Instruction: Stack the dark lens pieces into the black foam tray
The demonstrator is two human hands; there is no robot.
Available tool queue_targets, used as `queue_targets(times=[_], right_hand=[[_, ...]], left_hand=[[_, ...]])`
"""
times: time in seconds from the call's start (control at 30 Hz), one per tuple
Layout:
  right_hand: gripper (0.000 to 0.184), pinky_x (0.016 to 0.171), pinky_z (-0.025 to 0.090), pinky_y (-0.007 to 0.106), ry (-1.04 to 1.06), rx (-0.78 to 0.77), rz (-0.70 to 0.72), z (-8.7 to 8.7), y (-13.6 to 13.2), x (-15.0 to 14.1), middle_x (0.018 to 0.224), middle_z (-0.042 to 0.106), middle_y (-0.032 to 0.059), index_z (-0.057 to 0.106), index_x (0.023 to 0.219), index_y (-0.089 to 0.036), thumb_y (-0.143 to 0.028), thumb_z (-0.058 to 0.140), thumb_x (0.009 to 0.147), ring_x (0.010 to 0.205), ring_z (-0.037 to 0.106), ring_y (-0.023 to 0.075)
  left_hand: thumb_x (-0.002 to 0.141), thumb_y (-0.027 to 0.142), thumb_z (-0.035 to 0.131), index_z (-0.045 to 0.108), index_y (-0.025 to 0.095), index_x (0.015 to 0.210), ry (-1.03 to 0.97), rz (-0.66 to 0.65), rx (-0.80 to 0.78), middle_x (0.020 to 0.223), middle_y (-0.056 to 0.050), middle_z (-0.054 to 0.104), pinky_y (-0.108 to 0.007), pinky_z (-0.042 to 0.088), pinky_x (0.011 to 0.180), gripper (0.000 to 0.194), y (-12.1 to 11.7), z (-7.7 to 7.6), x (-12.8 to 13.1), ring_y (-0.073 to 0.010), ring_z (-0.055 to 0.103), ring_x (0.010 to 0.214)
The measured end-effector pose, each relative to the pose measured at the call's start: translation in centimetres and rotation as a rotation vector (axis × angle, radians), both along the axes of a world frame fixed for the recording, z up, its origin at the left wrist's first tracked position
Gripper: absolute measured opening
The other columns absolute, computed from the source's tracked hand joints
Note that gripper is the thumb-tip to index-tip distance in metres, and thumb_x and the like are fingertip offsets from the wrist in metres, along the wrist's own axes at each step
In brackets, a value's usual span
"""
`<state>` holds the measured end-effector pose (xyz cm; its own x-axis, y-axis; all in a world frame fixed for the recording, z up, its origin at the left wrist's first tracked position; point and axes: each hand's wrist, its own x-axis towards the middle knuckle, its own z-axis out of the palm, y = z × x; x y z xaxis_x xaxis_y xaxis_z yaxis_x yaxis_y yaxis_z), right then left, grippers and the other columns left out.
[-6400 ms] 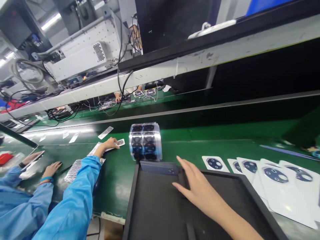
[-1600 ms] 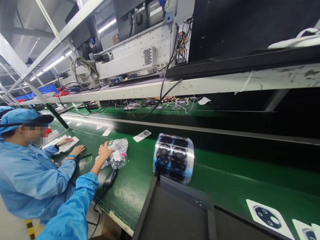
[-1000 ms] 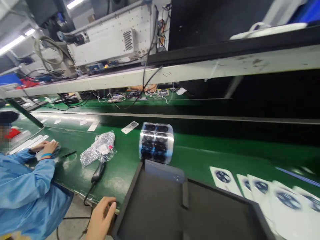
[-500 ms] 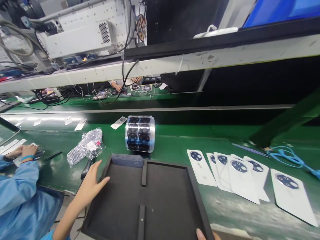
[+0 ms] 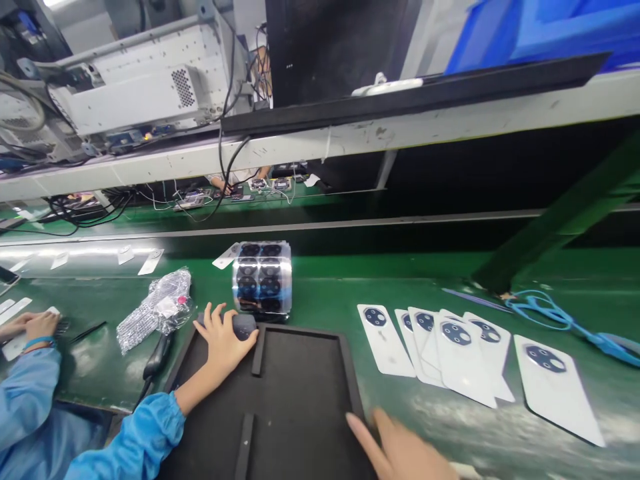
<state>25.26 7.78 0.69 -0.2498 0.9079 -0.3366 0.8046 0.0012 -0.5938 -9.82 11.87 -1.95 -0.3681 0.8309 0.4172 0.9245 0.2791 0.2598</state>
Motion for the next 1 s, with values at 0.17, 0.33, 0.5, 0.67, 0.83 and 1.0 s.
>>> queue_targets(times=[0.17,0.33,0.5,0.67,0.83,1.0], right_hand=[[0.093,0.109,0.046,0.048,0.424,0.126,0.063,3.0,12.5,-7.1,0.142,0.055,0.0151,0.035,0.149,-0.02,-0.068,0.065,0.075,0.125,0.058,0.0319],[0.114,0.116,0.039,0.051,0.847,0.096,0.085,0.1,18.5,-15.4,0.146,0.049,0.0176,0.02,0.153,-0.019,-0.053,0.084,0.066,0.133,0.052,0.0309],[0.098,0.103,0.052,0.046,0.988,0.127,0.047,-1.3,18.2,-17.8,0.136,0.056,0.0171,0.037,0.141,-0.018,-0.055,0.087,0.066,0.123,0.059,0.0313],[0.122,0.115,0.04,0.047,0.863,0.25,0.169,0.2,17.9,-15.8,0.15,0.046,0.0169,0.031,0.154,-0.018,-0.066,0.089,0.058,0.136,0.048,0.0323],[0.107,0.127,0.013,0.048,0.137,0.38,0.105,0.3,16.3,-9.2,0.165,0.021,0.0135,0.023,0.162,-0.017,-0.066,0.074,0.082,0.155,0.01,0.0283],[0.083,0.121,0.008,0.065,-0.231,0.32,-0.487,-1.5,14.5,1.1,0.164,0.019,0.0202,0.037,0.156,-0.013,-0.05,0.072,0.09,0.153,0.008,0.0388]], left_hand=[[0.074,0.047,0.073,0.061,0.017,0.109,0.017,-0.023,0.029,0.127,-0.018,0.057,-0.077,-0.003,0.114,0.048,0.1,-0.5,-0.1,-0.0418,0.031,0.142],[0.071,0.054,0.074,0.058,0.017,0.099,0.041,0.02,0.097,0.117,-0.016,0.059,-0.075,0.001,0.115,0.049,0.7,-1.2,0.1,-0.0417,0.038,0.135],[0.076,0.041,0.069,0.058,0.019,0.096,0.092,-0.024,0.127,0.105,-0.011,0.065,-0.073,0.0,0.116,0.032,0.6,-1.3,-0.4,-0.0391,0.044,0.129],[0.083,0.057,0.056,0.059,0.017,0.093,0.158,-0.028,0.215,0.104,-0.015,0.064,-0.076,0.003,0.113,0.042,0.8,-1.7,-1.6,-0.0412,0.047,0.127],[0.083,0.069,0.049,0.058,0.017,0.089,0.052,-0.019,0.27,0.108,-0.018,0.062,-0.079,0.004,0.112,0.054,2.1,-1.4,-1.4,-0.0454,0.043,0.131],[0.084,0.065,0.047,0.059,0.017,0.099,-0.114,-0.042,0.277,0.121,-0.022,0.059,-0.082,-0.004,0.11,0.052,2.2,0.6,0.0,-0.0474,0.034,0.142]])
